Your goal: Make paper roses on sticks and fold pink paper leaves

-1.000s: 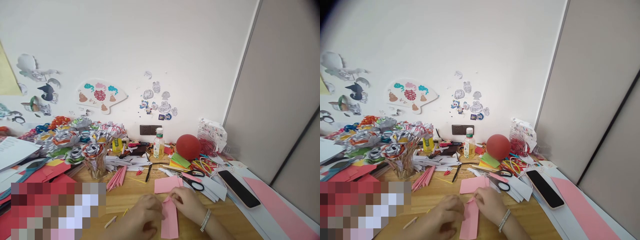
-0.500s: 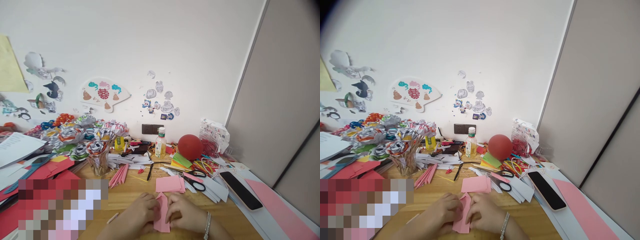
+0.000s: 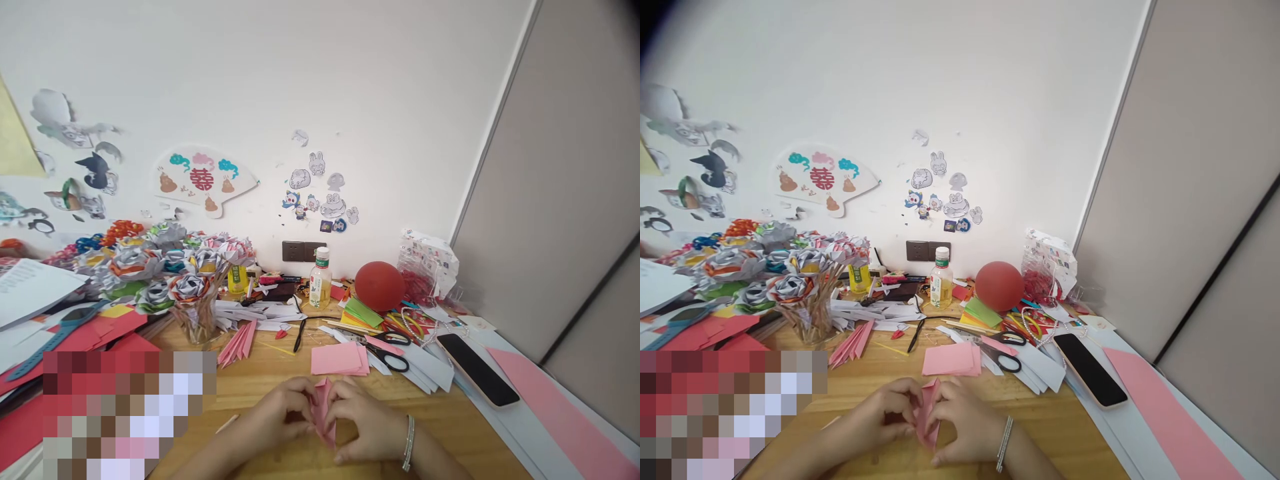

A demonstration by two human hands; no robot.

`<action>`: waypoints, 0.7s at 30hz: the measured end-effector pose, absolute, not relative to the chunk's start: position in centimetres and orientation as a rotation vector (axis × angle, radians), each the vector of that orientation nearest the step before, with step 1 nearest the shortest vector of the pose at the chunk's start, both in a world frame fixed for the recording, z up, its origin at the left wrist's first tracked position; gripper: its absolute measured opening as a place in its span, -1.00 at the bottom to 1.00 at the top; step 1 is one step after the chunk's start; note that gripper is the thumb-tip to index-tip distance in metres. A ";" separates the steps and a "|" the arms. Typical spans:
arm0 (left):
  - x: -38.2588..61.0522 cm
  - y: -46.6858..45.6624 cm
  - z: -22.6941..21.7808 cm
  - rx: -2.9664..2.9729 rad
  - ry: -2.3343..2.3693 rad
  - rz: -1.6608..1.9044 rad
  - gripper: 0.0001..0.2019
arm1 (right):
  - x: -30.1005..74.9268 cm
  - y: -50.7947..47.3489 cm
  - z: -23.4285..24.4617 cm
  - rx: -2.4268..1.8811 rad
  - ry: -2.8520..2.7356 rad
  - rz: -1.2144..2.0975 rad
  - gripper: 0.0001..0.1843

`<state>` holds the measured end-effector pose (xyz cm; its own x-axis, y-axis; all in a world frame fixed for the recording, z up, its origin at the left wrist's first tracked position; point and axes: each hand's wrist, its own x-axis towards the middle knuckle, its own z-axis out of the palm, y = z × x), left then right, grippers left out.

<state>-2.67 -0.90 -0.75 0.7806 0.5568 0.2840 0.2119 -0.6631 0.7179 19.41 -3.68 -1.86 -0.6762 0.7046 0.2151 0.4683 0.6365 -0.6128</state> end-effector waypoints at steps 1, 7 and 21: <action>-2.7 -0.8 -0.9 2.259 0.570 0.662 -0.80 | 19.2 -3.8 -1.6 -0.930 -2.421 0.687 -0.69; -3.2 -0.4 -1.2 2.282 0.525 0.574 -0.85 | 18.9 -4.0 -0.8 -1.032 -2.448 0.516 -0.94; -2.9 0.0 -1.3 2.205 0.562 0.520 -0.67 | 19.1 -3.1 -1.5 -1.205 -2.256 0.842 -0.83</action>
<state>-2.92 -0.04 -1.31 0.8180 0.5457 0.1822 0.2237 -0.5935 0.7731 19.13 -3.12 -1.47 -0.5200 0.8485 0.0979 0.5768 0.4334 -0.6924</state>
